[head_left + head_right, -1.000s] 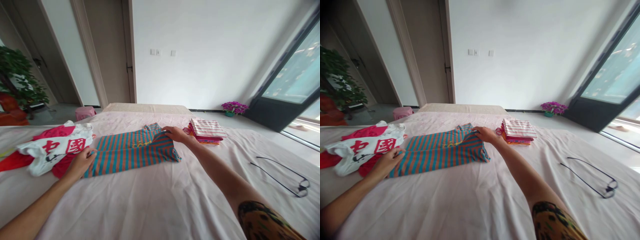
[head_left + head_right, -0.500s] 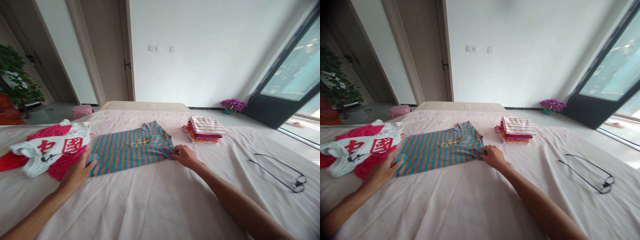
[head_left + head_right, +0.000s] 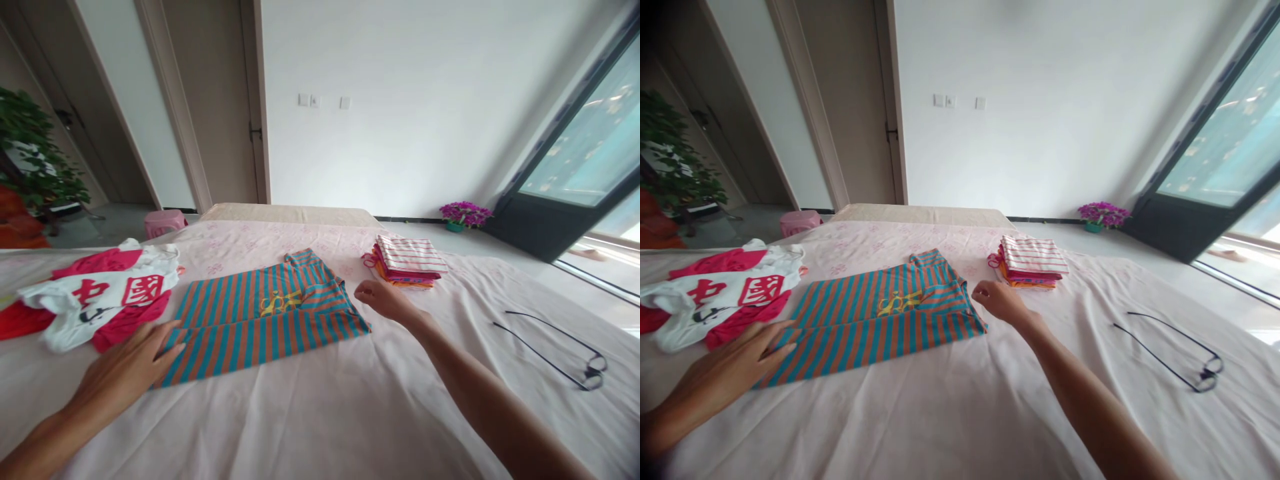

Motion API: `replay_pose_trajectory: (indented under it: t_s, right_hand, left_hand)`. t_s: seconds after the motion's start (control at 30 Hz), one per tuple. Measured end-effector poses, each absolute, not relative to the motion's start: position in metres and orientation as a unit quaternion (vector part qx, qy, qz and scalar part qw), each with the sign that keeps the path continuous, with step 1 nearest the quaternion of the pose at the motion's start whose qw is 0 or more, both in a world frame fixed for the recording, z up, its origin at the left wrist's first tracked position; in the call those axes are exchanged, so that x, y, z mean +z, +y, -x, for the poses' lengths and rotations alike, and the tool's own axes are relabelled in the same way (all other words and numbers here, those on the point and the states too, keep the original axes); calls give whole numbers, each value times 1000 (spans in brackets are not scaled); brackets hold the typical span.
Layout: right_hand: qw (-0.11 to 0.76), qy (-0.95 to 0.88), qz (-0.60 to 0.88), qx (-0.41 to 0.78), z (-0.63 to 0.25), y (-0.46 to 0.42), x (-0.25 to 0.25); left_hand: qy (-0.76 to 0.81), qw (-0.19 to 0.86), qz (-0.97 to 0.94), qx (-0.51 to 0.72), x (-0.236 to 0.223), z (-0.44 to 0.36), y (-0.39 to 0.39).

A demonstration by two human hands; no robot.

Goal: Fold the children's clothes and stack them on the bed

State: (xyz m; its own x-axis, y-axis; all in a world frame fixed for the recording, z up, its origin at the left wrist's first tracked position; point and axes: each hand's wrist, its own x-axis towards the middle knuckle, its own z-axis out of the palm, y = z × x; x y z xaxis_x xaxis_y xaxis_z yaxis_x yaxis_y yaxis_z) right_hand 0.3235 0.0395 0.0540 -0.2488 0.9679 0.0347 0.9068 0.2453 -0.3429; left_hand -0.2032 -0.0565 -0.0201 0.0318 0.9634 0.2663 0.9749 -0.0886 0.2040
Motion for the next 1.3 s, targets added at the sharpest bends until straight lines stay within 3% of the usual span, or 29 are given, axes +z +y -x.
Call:
replay_pose_trajectory:
  t_s: [0.17,0.37,0.47,0.6,0.7,0.83,1.1,1.2,1.3]
  right_hand:
    - [145,-810,565,59,-255,62,58]
    - [89,-811,575,59,-211,80,31]
    - [137,-810,568,49,-206,83,25]
    - [143,-810,568,33,-202,81,18]
    - [132,-830,542,-10,-204,75,8]
    - [95,-885,454,-28,-216,68,-10]
    - [56,-865,498,0,-257,97,-2]
    - [81,-832,549,22,-258,128,18]
    - [106,-791,600,54,-244,165,28]
  left_hand:
    - [-684,86,717,-102,-8,184,-33]
    - [-665,105,733,-99,-13,169,-38]
    - [-672,138,722,-83,-6,165,-47]
    - [-641,192,729,-143,-5,156,-51]
    - [-551,149,800,-184,-16,148,-50]
    - [-496,90,852,-138,-35,145,-50]
    - [-543,-2,831,-118,-40,163,-41]
    - [-606,-50,775,-174,-29,175,-8]
    - [-642,-31,731,-229,-16,189,38]
